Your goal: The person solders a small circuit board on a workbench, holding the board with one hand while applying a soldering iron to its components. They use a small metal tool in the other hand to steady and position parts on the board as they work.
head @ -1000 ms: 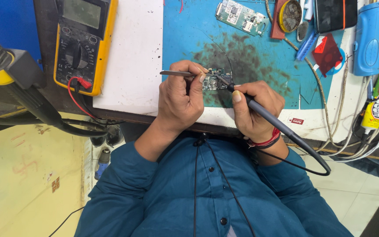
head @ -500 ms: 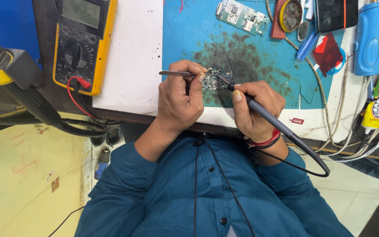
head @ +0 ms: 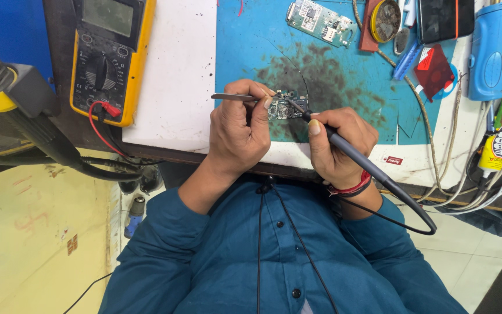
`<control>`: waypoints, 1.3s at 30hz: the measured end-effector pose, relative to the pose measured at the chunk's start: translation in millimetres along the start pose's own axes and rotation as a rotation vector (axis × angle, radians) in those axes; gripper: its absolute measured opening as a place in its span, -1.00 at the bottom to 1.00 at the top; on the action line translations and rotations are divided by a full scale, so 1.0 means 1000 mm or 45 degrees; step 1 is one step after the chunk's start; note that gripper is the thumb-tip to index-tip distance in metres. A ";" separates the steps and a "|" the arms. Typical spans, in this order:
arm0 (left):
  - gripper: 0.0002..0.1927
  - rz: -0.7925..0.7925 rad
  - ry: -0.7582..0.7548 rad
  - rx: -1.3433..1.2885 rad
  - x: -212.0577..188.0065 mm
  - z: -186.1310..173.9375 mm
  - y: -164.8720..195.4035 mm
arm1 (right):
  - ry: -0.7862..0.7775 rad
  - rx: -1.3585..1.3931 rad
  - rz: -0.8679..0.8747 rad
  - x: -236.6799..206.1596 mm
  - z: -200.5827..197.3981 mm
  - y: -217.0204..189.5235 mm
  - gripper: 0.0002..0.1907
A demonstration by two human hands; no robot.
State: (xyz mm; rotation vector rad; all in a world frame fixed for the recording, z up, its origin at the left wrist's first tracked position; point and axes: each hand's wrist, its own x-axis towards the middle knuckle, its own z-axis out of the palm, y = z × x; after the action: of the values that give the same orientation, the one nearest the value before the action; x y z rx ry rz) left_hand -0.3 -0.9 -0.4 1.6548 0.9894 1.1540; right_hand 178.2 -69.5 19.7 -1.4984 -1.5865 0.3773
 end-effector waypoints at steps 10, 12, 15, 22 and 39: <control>-0.82 0.000 -0.003 0.010 0.000 0.000 -0.001 | -0.013 -0.009 -0.009 0.001 0.000 0.000 -0.92; -0.82 -0.003 -0.001 0.006 0.000 0.000 0.000 | -0.011 -0.008 0.001 0.001 0.000 -0.001 -0.92; -0.82 -0.009 0.000 0.003 0.000 -0.001 0.000 | -0.012 0.003 -0.005 0.002 0.000 -0.001 -0.92; -0.81 -0.019 -0.002 0.010 0.000 -0.001 0.001 | -0.010 0.009 -0.009 0.002 0.001 -0.001 -0.92; -0.82 -0.015 -0.008 -0.002 0.000 -0.001 -0.001 | -0.019 0.005 -0.020 0.002 0.002 0.000 -0.91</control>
State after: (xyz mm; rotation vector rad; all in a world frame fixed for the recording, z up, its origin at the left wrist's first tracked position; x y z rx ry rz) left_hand -0.9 -0.3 -0.9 1.6483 0.9923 1.1412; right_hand 177.3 -67.3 19.4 -1.4823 -1.6072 0.3837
